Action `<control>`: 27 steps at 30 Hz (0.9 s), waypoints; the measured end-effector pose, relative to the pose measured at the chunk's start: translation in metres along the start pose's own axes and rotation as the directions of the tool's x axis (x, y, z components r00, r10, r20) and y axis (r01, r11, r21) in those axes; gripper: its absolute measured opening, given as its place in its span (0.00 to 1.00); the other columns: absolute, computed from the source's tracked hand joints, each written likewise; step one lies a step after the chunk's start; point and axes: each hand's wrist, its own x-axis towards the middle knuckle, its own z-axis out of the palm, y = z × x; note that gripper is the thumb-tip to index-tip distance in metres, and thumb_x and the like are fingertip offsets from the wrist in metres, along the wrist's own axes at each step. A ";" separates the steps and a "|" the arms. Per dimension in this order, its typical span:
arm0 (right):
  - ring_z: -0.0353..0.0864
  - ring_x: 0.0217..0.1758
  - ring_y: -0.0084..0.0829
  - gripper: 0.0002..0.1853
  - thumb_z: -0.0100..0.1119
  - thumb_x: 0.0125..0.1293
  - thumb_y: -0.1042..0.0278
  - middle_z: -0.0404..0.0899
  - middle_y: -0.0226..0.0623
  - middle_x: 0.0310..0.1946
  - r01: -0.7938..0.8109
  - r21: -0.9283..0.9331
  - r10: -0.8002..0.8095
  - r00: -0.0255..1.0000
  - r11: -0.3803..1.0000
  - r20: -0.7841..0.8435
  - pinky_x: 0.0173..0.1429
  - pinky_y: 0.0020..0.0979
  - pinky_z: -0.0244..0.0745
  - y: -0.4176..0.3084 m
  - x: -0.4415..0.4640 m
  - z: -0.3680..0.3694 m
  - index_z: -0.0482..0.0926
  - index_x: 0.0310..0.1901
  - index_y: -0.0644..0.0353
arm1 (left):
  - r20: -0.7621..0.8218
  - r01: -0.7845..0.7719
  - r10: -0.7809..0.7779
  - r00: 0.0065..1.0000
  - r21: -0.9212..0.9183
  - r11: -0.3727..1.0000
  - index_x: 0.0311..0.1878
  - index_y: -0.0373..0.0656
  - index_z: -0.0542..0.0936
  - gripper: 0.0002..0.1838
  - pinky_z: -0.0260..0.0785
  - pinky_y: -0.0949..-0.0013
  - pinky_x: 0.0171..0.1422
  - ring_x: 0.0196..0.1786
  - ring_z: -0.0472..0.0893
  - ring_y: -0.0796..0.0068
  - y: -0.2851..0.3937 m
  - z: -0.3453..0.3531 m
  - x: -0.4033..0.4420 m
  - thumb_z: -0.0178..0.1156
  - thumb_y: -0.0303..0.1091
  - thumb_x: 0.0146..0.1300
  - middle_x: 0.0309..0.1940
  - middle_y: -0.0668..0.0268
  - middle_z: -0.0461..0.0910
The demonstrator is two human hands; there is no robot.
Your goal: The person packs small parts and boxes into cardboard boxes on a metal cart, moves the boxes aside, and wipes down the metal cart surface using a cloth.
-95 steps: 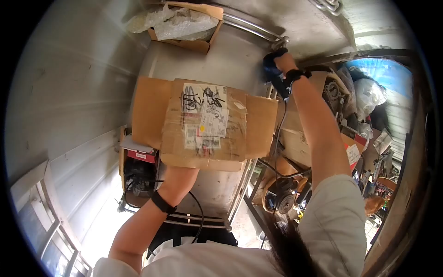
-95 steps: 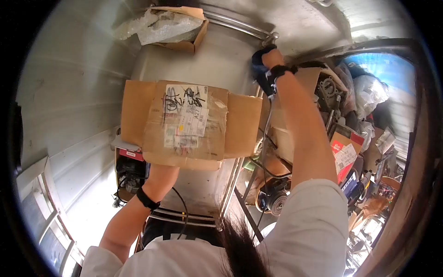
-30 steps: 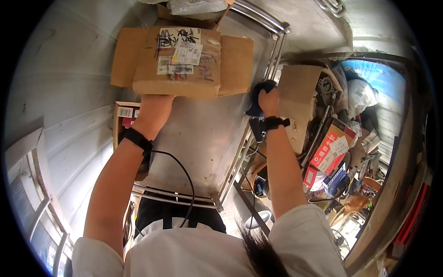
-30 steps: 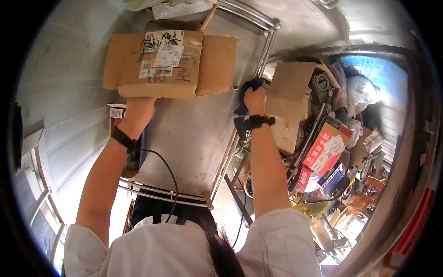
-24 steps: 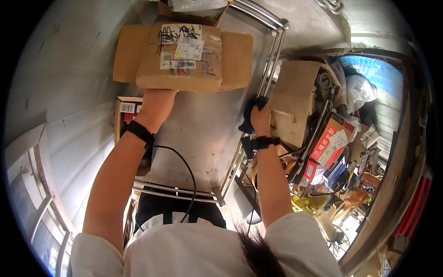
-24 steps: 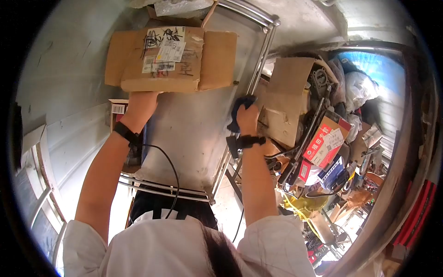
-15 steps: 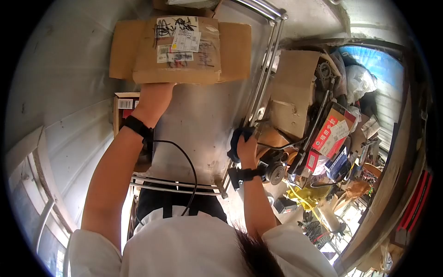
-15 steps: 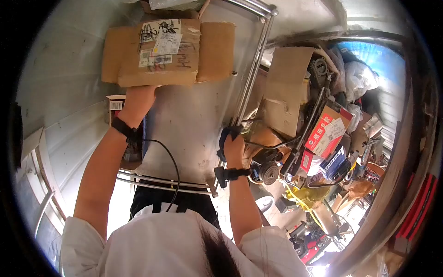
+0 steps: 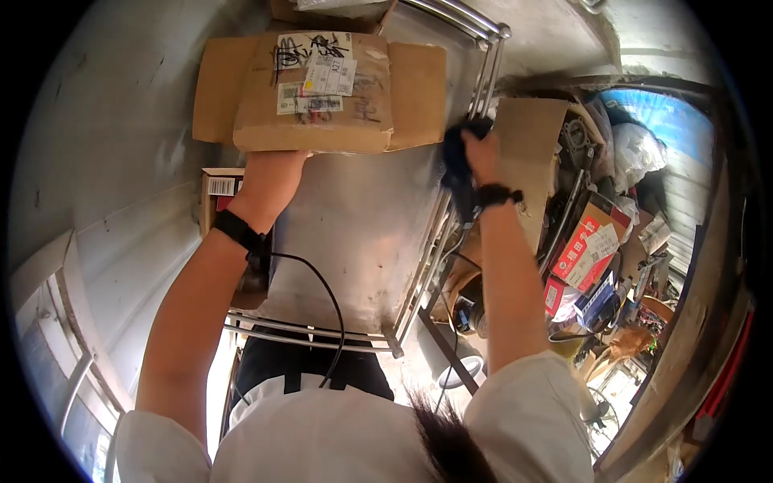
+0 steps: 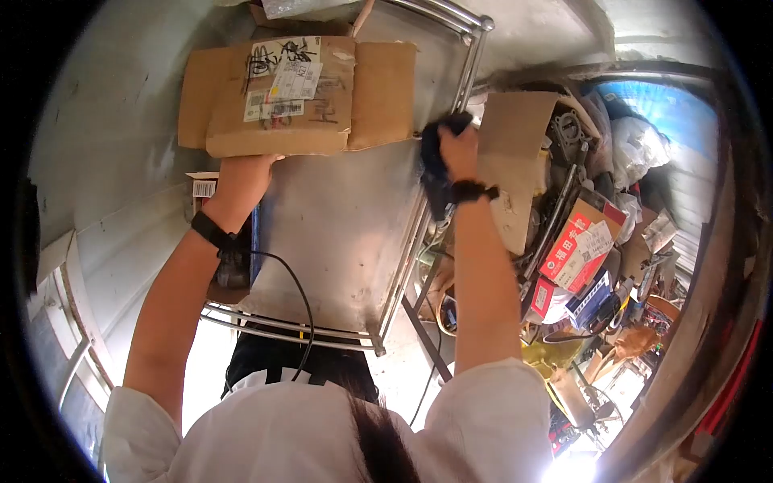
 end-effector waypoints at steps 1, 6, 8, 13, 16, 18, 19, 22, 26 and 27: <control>0.80 0.43 0.49 0.18 0.63 0.57 0.63 0.81 0.51 0.41 -0.075 0.193 0.074 0.997 0.978 0.014 0.48 0.39 0.74 -0.022 0.015 -0.008 0.78 0.44 0.70 | -0.030 -0.020 0.020 0.999 0.023 1.000 0.44 0.43 0.81 0.13 0.71 0.57 0.50 0.46 0.79 0.56 -0.001 0.001 0.000 0.59 0.27 0.55 0.41 0.59 0.81; 0.82 0.41 0.36 0.26 0.58 0.64 0.49 0.81 0.42 0.41 -0.423 0.652 0.236 0.904 0.629 0.358 0.45 0.35 0.76 -0.038 0.136 -0.032 0.76 0.50 0.67 | 0.028 -0.005 0.003 1.000 0.089 0.996 0.46 0.43 0.81 0.12 0.72 0.58 0.50 0.46 0.80 0.57 0.001 0.000 -0.004 0.57 0.30 0.59 0.41 0.59 0.81; 0.82 0.39 0.36 0.26 0.58 0.64 0.48 0.81 0.42 0.41 -0.389 0.368 0.216 0.876 0.844 0.431 0.44 0.36 0.77 -0.044 0.161 -0.030 0.76 0.49 0.66 | 0.021 -0.013 0.012 1.000 0.065 0.998 0.46 0.43 0.80 0.12 0.72 0.58 0.50 0.46 0.80 0.57 0.002 -0.001 -0.001 0.57 0.30 0.59 0.41 0.58 0.81; 0.83 0.33 0.31 0.23 0.54 0.66 0.47 0.83 0.36 0.35 -0.425 0.231 0.292 0.845 0.875 0.448 0.40 0.31 0.78 -0.038 0.156 -0.019 0.78 0.45 0.63 | 0.012 -0.005 0.003 1.000 0.143 0.990 0.48 0.43 0.80 0.13 0.71 0.57 0.50 0.47 0.79 0.55 0.000 0.003 -0.004 0.56 0.30 0.59 0.41 0.58 0.81; 0.82 0.35 0.30 0.23 0.55 0.65 0.48 0.83 0.35 0.37 -0.446 0.322 0.265 0.839 0.835 0.476 0.42 0.31 0.78 -0.030 0.129 -0.016 0.78 0.47 0.62 | -0.046 -0.011 0.019 0.999 0.166 0.986 0.49 0.44 0.80 0.14 0.71 0.56 0.50 0.47 0.79 0.55 0.001 0.006 -0.005 0.56 0.29 0.60 0.42 0.57 0.80; 0.82 0.38 0.29 0.22 0.56 0.64 0.50 0.82 0.34 0.39 -0.505 0.422 0.231 0.803 0.753 0.549 0.44 0.30 0.76 -0.029 0.104 -0.017 0.78 0.49 0.61 | -0.071 -0.004 0.017 0.997 0.175 0.985 0.48 0.44 0.80 0.13 0.71 0.56 0.50 0.46 0.79 0.55 0.001 0.005 -0.004 0.56 0.29 0.59 0.41 0.57 0.80; 0.83 0.37 0.32 0.23 0.57 0.62 0.49 0.83 0.36 0.38 -0.508 0.470 0.234 0.818 0.721 0.525 0.45 0.31 0.79 -0.027 0.092 -0.015 0.79 0.48 0.62 | -0.065 -0.002 0.014 0.998 0.181 0.983 0.47 0.44 0.80 0.13 0.71 0.56 0.50 0.46 0.79 0.55 0.001 0.005 -0.005 0.57 0.29 0.59 0.41 0.57 0.80; 0.83 0.39 0.33 0.24 0.55 0.64 0.48 0.83 0.37 0.40 -0.480 0.636 0.155 0.854 0.605 0.497 0.46 0.33 0.80 0.013 0.073 -0.003 0.78 0.49 0.61 | 0.002 0.019 -0.020 1.000 0.139 0.990 0.46 0.44 0.81 0.12 0.71 0.56 0.50 0.45 0.79 0.55 0.002 0.003 -0.004 0.57 0.29 0.59 0.40 0.57 0.81; 0.82 0.35 0.29 0.21 0.55 0.66 0.47 0.83 0.31 0.37 -0.582 0.710 0.204 0.810 0.396 0.550 0.41 0.31 0.78 0.043 0.014 0.007 0.80 0.48 0.55 | -0.053 -0.030 0.036 0.998 0.123 0.992 0.44 0.44 0.81 0.11 0.71 0.56 0.50 0.45 0.79 0.55 -0.003 0.009 -0.003 0.58 0.29 0.58 0.39 0.57 0.81; 0.82 0.34 0.29 0.21 0.56 0.65 0.46 0.83 0.31 0.36 -0.599 0.708 0.215 0.799 0.374 0.562 0.40 0.31 0.78 0.041 -0.003 0.006 0.81 0.48 0.55 | -0.039 -0.017 0.022 0.999 0.122 0.992 0.44 0.43 0.81 0.11 0.71 0.56 0.50 0.45 0.79 0.55 -0.003 0.008 -0.003 0.58 0.29 0.58 0.39 0.57 0.81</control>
